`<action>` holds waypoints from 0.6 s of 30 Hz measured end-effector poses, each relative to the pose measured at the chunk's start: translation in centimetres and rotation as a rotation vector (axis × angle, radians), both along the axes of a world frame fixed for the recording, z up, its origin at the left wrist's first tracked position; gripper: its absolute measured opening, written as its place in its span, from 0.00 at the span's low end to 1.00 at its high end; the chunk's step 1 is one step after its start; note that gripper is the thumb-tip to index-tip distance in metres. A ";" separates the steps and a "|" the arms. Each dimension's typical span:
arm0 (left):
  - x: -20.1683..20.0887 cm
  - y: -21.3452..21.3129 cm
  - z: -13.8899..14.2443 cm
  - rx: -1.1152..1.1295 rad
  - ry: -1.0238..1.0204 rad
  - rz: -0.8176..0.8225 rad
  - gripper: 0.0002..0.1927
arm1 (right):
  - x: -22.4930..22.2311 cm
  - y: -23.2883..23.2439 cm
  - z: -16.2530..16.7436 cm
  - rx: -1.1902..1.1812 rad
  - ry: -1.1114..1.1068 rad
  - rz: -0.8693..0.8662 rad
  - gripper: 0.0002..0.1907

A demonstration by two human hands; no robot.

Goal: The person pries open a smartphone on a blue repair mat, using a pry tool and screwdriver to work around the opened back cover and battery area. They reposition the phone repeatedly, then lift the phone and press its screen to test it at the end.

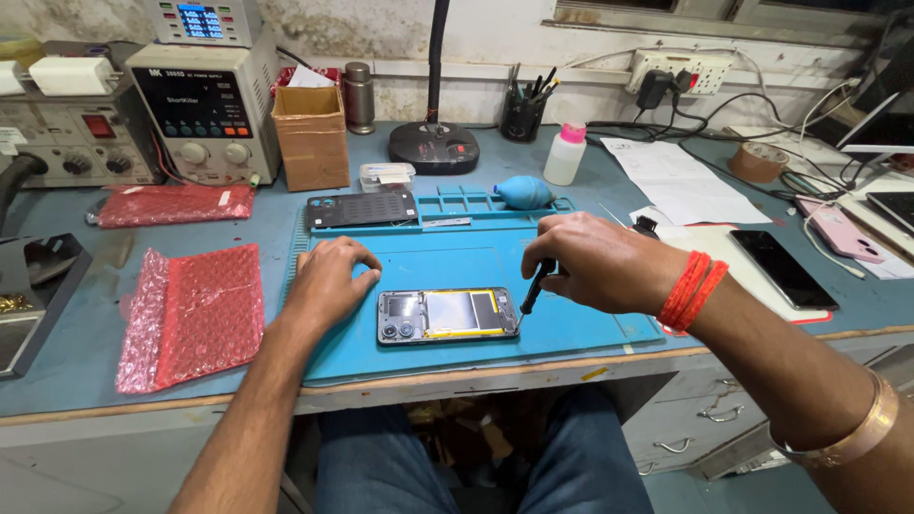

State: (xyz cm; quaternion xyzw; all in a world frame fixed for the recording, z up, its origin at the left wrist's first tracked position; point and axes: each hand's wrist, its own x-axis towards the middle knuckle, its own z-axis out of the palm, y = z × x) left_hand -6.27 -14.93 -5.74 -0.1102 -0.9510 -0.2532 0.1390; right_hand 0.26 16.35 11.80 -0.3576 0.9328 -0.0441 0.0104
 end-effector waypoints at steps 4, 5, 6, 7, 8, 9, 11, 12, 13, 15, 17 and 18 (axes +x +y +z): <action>-0.1 -0.3 -0.3 -0.015 0.025 0.021 0.08 | 0.2 0.1 0.3 0.068 -0.076 -0.140 0.12; 0.0 -0.4 -0.5 -0.026 0.061 0.028 0.07 | 0.3 0.1 0.3 0.068 -0.082 -0.163 0.12; 0.0 -0.5 -0.7 -0.035 0.097 0.034 0.07 | 0.4 0.0 0.3 0.069 -0.088 -0.187 0.12; -0.1 -0.6 -0.7 -0.034 0.086 0.045 0.07 | 0.5 0.1 0.4 0.063 -0.087 -0.185 0.12; -0.2 -0.7 -0.7 -0.033 0.075 0.056 0.07 | 0.4 0.1 0.5 0.056 -0.087 -0.182 0.12; -0.1 -0.8 -0.9 -0.033 0.057 0.066 0.07 | 0.5 0.0 0.4 0.048 -0.094 -0.180 0.12; -0.1 -0.9 -0.9 -0.037 0.039 0.063 0.07 | 0.6 -0.1 0.3 0.025 -0.065 -0.103 0.13; -0.1 -0.9 -0.9 -0.037 0.033 0.061 0.07 | 0.5 -0.2 0.4 0.014 -0.048 -0.065 0.13; -0.1 -0.9 -0.8 -0.026 0.033 0.061 0.07 | 0.6 -0.3 0.3 0.046 -0.047 -0.130 0.12; 0.0 -0.5 -0.6 -0.001 0.036 0.060 0.07 | 0.6 -0.6 0.1 0.110 -0.042 -0.264 0.14; 0.2 0.4 -0.2 0.109 0.086 -0.051 0.08 | 0.7 -0.8 0.1 0.177 0.011 -0.280 0.15; 0.4 1.0 0.1 0.164 0.112 -0.106 0.09 | 0.7 -0.8 0.1 0.211 0.037 -0.287 0.17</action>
